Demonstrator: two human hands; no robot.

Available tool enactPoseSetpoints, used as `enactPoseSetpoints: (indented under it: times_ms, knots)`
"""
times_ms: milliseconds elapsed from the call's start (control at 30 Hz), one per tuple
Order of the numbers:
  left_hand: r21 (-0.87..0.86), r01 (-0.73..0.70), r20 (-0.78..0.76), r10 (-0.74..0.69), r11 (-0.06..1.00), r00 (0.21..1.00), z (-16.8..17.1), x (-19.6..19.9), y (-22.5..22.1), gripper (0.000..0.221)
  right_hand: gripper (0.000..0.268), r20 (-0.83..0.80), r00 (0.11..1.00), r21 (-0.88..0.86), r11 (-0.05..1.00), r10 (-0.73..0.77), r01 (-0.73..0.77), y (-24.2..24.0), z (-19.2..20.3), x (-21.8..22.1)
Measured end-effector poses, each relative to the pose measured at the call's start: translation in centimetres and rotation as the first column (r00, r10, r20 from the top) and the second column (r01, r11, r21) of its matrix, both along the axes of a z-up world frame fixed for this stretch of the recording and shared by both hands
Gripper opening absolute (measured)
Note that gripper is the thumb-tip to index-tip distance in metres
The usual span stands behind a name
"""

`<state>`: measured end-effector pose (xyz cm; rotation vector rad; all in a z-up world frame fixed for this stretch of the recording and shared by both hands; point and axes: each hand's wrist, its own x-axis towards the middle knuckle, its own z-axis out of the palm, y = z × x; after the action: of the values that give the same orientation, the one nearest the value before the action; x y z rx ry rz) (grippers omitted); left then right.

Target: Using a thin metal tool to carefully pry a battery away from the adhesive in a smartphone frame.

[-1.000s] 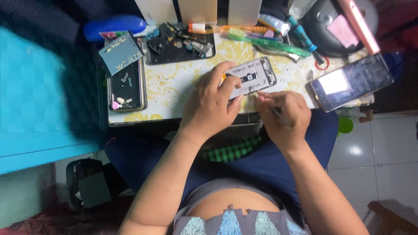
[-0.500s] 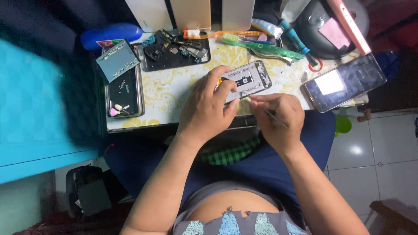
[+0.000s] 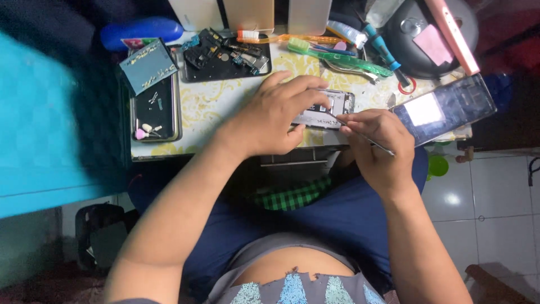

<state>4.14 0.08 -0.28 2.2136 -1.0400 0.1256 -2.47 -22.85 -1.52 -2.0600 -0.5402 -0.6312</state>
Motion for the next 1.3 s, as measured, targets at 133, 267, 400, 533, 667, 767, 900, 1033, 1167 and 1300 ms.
enactPoseSetpoints:
  times_ms: [133,267,400,533,667,767,900,1033,1167,1300]
  knots:
    - [0.026,0.014,0.087,-0.016,1.0,0.996,0.6,0.7,0.5,0.054,0.011,-0.099,0.991,0.111,0.991,0.09,-0.079,-0.2,0.5,0.1]
    - [0.149,-0.158,0.206,0.125,0.976,0.97,0.9,-0.2,1.3,0.034,0.021,-0.301,0.939,0.458,0.889,0.168,-0.013,-0.4,-0.1,-0.3]
    - [0.195,-0.154,0.185,0.118,0.969,0.976,0.4,-0.5,1.1,0.036,0.023,-0.337,0.933,0.458,0.888,0.127,0.045,0.0,0.3,-0.3]
    - [0.206,-0.074,0.168,0.04,0.976,0.985,0.2,-0.1,1.2,0.033,0.019,-0.314,0.945,0.439,0.896,0.089,0.062,-0.1,0.0,-0.2]
    - [0.255,-0.028,0.088,0.006,0.967,0.996,0.7,-0.1,1.5,0.036,0.015,-0.251,0.952,0.454,0.89,0.177,-0.046,-0.6,-0.6,-0.4]
    - [0.254,-0.035,0.073,0.017,0.967,0.997,1.4,-0.7,2.1,0.034,0.015,-0.168,0.964,0.317,0.937,0.208,-0.147,-0.6,-0.3,0.0]
    - [0.2,-0.076,0.09,0.059,0.977,0.994,0.7,-1.9,3.0,0.037,0.013,-0.207,0.938,0.262,0.939,0.279,-0.221,0.0,0.2,0.3]
    - [0.097,-0.24,0.276,0.205,0.966,0.939,0.3,-3.2,3.2,0.021,0.01,-0.129,0.944,0.097,0.951,0.305,-0.294,1.0,0.6,1.4]
    - [0.112,-0.376,0.35,0.318,0.92,0.881,0.5,-4.2,3.0,0.019,0.014,-0.148,0.932,-0.042,0.939,0.332,-0.342,1.1,1.1,2.4]
    - [0.138,-0.418,0.319,0.359,0.898,0.877,-0.4,-5.3,2.5,0.026,0.014,-0.177,0.921,-0.014,0.934,0.348,-0.356,1.9,0.8,3.1]
